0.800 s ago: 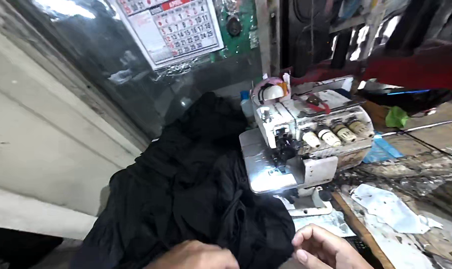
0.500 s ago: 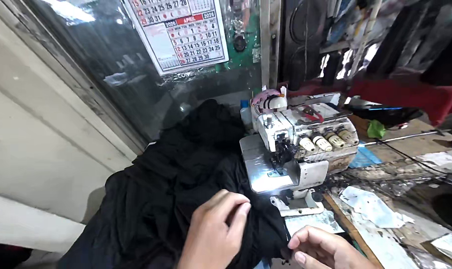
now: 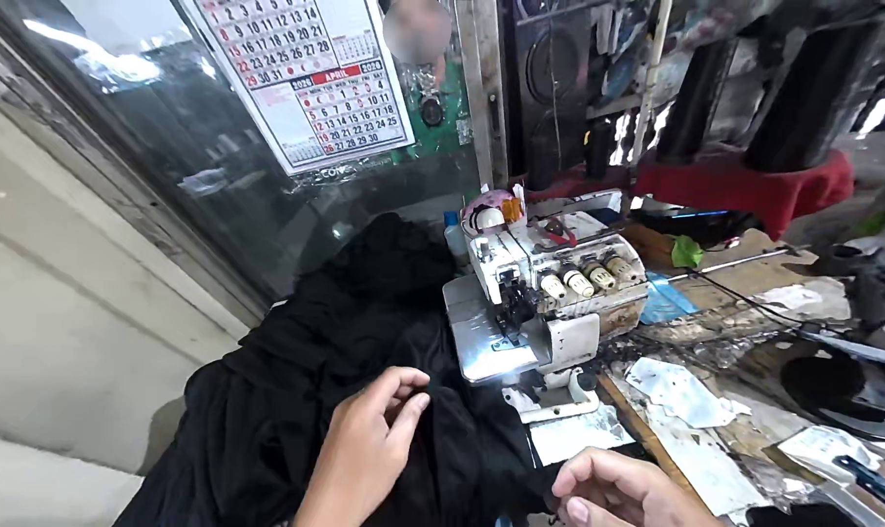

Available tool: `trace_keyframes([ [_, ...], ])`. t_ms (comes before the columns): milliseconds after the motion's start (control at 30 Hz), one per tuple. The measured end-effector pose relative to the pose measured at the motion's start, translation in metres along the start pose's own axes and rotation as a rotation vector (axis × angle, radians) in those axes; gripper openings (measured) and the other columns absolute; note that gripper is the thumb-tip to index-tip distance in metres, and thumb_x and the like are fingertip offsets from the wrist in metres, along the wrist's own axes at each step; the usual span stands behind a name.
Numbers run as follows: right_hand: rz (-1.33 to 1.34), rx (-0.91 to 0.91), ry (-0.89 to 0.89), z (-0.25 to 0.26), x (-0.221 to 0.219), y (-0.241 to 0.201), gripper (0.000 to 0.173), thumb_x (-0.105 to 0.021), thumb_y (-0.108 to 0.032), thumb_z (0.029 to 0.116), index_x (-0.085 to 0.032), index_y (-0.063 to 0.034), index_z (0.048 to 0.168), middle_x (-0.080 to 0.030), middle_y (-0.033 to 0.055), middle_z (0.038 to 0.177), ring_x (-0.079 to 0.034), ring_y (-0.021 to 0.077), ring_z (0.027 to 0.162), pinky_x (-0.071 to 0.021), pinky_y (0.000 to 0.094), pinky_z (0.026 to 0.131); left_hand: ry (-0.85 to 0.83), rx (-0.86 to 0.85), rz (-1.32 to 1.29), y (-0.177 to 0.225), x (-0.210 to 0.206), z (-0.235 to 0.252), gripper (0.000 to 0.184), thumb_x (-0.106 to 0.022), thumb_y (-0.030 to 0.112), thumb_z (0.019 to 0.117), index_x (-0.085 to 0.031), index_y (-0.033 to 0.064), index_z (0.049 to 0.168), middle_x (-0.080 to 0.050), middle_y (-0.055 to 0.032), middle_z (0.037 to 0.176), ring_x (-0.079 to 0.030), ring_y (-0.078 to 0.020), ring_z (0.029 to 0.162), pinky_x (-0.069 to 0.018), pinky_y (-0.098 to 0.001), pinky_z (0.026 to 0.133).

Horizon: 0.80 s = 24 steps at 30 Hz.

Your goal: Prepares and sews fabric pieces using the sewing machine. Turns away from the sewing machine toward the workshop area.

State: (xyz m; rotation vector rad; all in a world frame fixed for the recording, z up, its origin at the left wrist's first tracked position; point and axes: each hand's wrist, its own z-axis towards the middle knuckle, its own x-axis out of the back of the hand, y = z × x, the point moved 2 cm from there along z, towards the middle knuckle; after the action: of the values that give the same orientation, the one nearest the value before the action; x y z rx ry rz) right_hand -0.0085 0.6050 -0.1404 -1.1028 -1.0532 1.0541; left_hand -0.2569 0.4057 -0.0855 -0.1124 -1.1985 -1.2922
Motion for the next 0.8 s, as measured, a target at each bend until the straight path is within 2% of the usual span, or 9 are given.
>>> trace_keyframes([
  [100,0.031,0.046,0.117,-0.006,0.006,-0.009,0.018,-0.058,-0.013,0.1046,-0.068,-0.0034,0.117,-0.073,0.0097,0.1,-0.071,0.0193,0.079,-0.0617,0.0346,0.064,0.105,-0.079,0.057,0.034,0.02,0.013,0.026,-0.062,0.032,0.099,-0.07,0.0223,0.122,-0.073,0.0084,0.103,-0.07,-0.0042,0.083,-0.0626,-0.0273,0.07],
  [167,0.145,0.072,0.217,-0.005,0.003,-0.011,0.025,-0.049,-0.014,0.1088,-0.068,0.0,0.118,-0.073,0.0111,0.102,-0.071,0.0195,0.081,-0.0609,0.0331,0.062,0.122,-0.232,0.07,0.077,0.016,0.012,0.023,-0.062,0.028,0.1004,-0.072,0.018,0.12,-0.071,0.0069,0.105,-0.069,-0.0042,0.09,-0.062,-0.0278,0.077],
  [233,0.386,0.035,0.276,-0.002,-0.004,-0.005,0.045,-0.029,-0.023,0.1127,-0.064,0.0032,0.125,-0.073,0.0137,0.106,-0.073,0.0237,0.09,-0.0627,0.0387,0.067,-0.033,-0.415,0.007,0.116,-0.014,-0.003,0.02,-0.061,0.019,0.1022,-0.077,0.0168,0.115,-0.074,0.0018,0.11,-0.07,-0.0109,0.102,-0.06,-0.034,0.089],
  [300,0.629,-0.089,0.313,-0.007,-0.017,0.004,0.061,-0.016,-0.041,0.1122,-0.058,0.001,0.128,-0.074,0.0129,0.108,-0.073,0.0231,0.093,-0.0629,0.0435,0.075,-0.276,-0.563,-0.007,0.135,-0.052,-0.03,0.027,-0.054,0.013,0.1035,-0.077,0.0203,0.116,-0.073,-0.0031,0.118,-0.069,-0.0206,0.109,-0.0555,-0.0417,0.09],
  [367,0.719,-0.151,0.327,-0.016,-0.022,0.013,0.061,-0.02,-0.043,0.1113,-0.058,0.001,0.129,-0.073,0.0133,0.109,-0.073,0.0233,0.092,-0.0626,0.0441,0.078,-0.397,-0.616,-0.006,0.13,-0.079,-0.05,0.026,-0.052,0.016,0.1048,-0.074,0.0209,0.116,-0.072,-0.0054,0.122,-0.068,-0.0248,0.106,-0.0531,-0.0439,0.087],
  [500,0.67,-0.174,0.382,-0.02,-0.02,0.027,0.03,-0.044,-0.019,0.1106,-0.064,0.003,0.116,-0.074,0.0148,0.098,-0.075,0.0243,0.086,-0.0648,0.0435,0.078,-0.472,-0.5,-0.147,0.107,-0.086,-0.056,0.02,-0.061,0.024,0.1031,-0.077,0.0193,0.115,-0.072,0.0003,0.122,-0.066,-0.016,0.114,-0.0534,-0.0371,0.096],
  [600,0.398,-0.097,0.338,-0.015,-0.009,0.032,0.033,-0.042,-0.021,0.1116,-0.068,-0.001,0.117,-0.074,0.0114,0.099,-0.073,0.0215,0.085,-0.064,0.0391,0.072,-0.428,-0.43,-0.202,0.101,-0.066,-0.041,0.017,-0.063,0.021,0.1021,-0.078,0.0183,0.11,-0.073,0.0031,0.121,-0.066,-0.0133,0.116,-0.0533,-0.0381,0.1],
  [667,0.252,-0.024,0.265,-0.013,-0.003,0.029,0.036,-0.038,-0.024,0.1128,-0.068,-0.0039,0.119,-0.072,0.0082,0.102,-0.072,0.0187,0.086,-0.0628,0.037,0.073,-0.355,-0.375,-0.197,0.096,-0.058,-0.028,0.019,-0.061,0.023,0.103,-0.077,0.0175,0.112,-0.074,0.004,0.119,-0.066,-0.0124,0.116,-0.0551,-0.038,0.101],
  [800,0.191,0.001,0.243,-0.004,0.0,0.014,0.036,-0.04,-0.027,0.1126,-0.07,-0.0059,0.114,-0.073,0.0072,0.092,-0.071,0.0174,0.074,-0.0613,0.0353,0.06,-0.329,-0.306,-0.063,0.084,-0.077,-0.027,0.03,-0.066,0.046,0.0985,-0.074,0.0216,0.115,-0.072,0.0074,0.117,-0.065,-0.0081,0.113,-0.0548,-0.0341,0.097],
])
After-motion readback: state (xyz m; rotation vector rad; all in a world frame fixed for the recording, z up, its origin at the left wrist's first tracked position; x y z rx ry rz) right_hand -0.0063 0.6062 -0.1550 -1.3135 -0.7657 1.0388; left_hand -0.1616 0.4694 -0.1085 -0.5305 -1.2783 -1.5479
